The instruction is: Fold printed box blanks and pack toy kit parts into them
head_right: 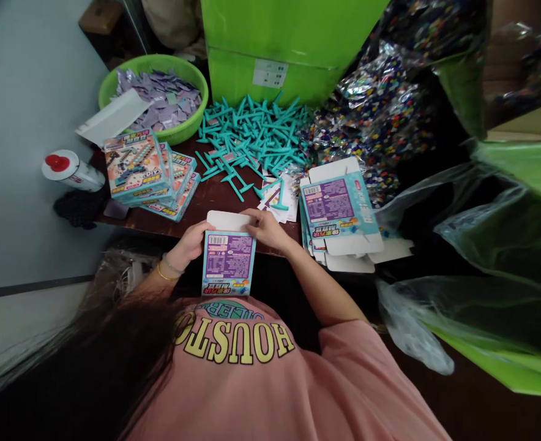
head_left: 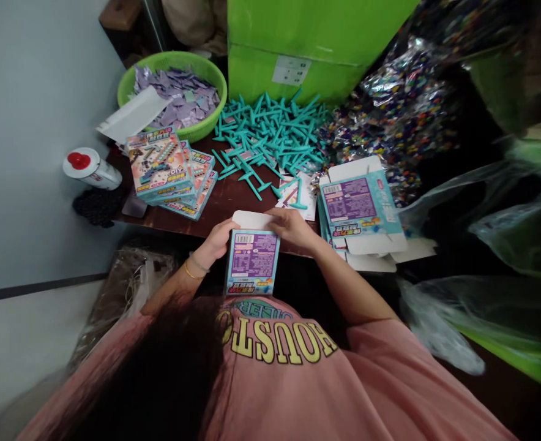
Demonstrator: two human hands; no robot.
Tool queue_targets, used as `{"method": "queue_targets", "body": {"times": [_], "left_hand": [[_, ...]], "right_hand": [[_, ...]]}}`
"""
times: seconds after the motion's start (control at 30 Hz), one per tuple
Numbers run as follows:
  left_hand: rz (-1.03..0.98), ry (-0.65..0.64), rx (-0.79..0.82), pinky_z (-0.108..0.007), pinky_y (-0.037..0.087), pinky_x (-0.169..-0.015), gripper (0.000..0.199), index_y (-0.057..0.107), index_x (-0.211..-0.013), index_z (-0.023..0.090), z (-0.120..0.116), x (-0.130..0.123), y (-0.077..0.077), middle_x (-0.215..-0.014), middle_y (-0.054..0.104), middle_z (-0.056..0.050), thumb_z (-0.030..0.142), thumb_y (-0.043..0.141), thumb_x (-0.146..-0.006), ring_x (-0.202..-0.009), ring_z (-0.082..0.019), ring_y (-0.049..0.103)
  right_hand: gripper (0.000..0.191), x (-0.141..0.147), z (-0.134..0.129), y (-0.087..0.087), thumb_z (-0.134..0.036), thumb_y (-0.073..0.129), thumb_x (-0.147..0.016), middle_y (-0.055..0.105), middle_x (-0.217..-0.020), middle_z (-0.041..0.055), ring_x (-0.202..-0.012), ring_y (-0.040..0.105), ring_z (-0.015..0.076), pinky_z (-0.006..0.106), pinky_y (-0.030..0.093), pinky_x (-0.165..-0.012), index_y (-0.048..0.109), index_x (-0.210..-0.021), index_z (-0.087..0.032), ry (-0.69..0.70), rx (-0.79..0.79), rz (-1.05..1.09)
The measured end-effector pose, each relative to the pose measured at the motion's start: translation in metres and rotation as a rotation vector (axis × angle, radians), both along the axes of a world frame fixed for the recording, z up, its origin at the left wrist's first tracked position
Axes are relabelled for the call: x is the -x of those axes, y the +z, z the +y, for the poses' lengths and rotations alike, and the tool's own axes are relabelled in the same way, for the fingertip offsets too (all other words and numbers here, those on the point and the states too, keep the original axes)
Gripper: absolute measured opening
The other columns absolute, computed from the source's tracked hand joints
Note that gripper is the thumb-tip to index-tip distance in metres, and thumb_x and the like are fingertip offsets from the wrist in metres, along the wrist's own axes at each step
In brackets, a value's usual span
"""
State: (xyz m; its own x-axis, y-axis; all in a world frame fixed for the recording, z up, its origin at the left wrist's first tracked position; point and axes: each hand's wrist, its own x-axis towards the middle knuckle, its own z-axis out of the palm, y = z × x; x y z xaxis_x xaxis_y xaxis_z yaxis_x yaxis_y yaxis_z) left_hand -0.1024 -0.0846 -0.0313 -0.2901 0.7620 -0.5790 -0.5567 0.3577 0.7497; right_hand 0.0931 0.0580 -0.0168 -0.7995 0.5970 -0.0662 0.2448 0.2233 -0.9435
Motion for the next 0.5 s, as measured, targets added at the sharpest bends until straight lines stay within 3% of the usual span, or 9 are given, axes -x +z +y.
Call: {"method": "queue_targets", "body": {"times": [0.07, 0.17, 0.23, 0.33, 0.4, 0.5], "left_hand": [[-0.048, -0.017, -0.019, -0.037, 0.057, -0.08, 0.029, 0.077, -0.093, 0.015, 0.002, -0.001, 0.002, -0.087, 0.077, -0.005, 0.026, 0.074, -0.067, -0.081, -0.023, 0.071], [-0.136, -0.085, -0.097, -0.035, 0.056, -0.085, 0.049, 0.077, -0.118, 0.018, 0.003, -0.002, 0.005, -0.106, 0.079, -0.006, 0.025, 0.07, -0.07, -0.09, -0.022, 0.073], [-0.14, -0.106, -0.125, -0.033, 0.055, -0.085, 0.055, 0.074, -0.126, 0.019, 0.003, -0.003, 0.005, -0.108, 0.079, -0.006, 0.026, 0.069, -0.072, -0.092, -0.021, 0.072], [-0.082, -0.083, -0.114, -0.033, 0.054, -0.082, 0.052, 0.072, -0.127, 0.02, 0.001, -0.005, 0.004, -0.104, 0.078, -0.005, 0.031, 0.07, -0.076, -0.088, -0.021, 0.072], [-0.07, -0.063, -0.128, -0.036, 0.054, -0.083, 0.049, 0.072, -0.125, 0.02, -0.002, -0.008, 0.004, -0.104, 0.078, -0.006, 0.038, 0.068, -0.08, -0.089, -0.023, 0.071], [-0.055, -0.009, -0.24, -0.04, 0.055, -0.089, 0.049, 0.069, -0.128, 0.021, -0.008, -0.015, 0.006, -0.11, 0.076, -0.007, 0.05, 0.058, -0.09, -0.098, -0.026, 0.071]], "right_hand": [[0.013, -0.001, 0.006, 0.007, -0.027, 0.07, -0.085, 0.074, -0.09, 0.0061, -0.082, 0.067, 0.0221, 0.036, 0.051, -0.081, 0.077, -0.093, -0.02, 0.066, -0.245, -0.067], [0.026, 0.003, 0.003, 0.009, -0.044, 0.067, -0.095, 0.073, -0.089, 0.0078, -0.084, 0.067, 0.0236, 0.039, 0.052, -0.085, 0.079, -0.089, -0.022, 0.145, -0.375, -0.085], [0.04, 0.007, -0.003, 0.007, -0.055, 0.056, -0.101, 0.074, -0.106, 0.0094, -0.097, 0.069, 0.0249, 0.042, 0.053, -0.092, 0.081, -0.104, -0.024, 0.189, -0.301, -0.015], [0.052, 0.011, -0.014, 0.003, -0.061, 0.047, -0.104, 0.071, -0.124, 0.0093, -0.113, 0.068, 0.0242, 0.043, 0.054, -0.099, 0.079, -0.121, -0.024, 0.184, -0.053, 0.072], [0.048, 0.013, -0.017, 0.003, -0.061, 0.056, -0.1, 0.072, -0.122, 0.0092, -0.111, 0.069, 0.024, 0.043, 0.055, -0.1, 0.08, -0.121, -0.025, 0.137, 0.085, 0.075], [0.042, 0.013, -0.016, 0.009, -0.058, 0.068, -0.094, 0.073, -0.123, 0.0091, -0.111, 0.07, 0.0253, 0.045, 0.055, -0.102, 0.082, -0.117, -0.026, 0.129, 0.142, 0.061]]}}
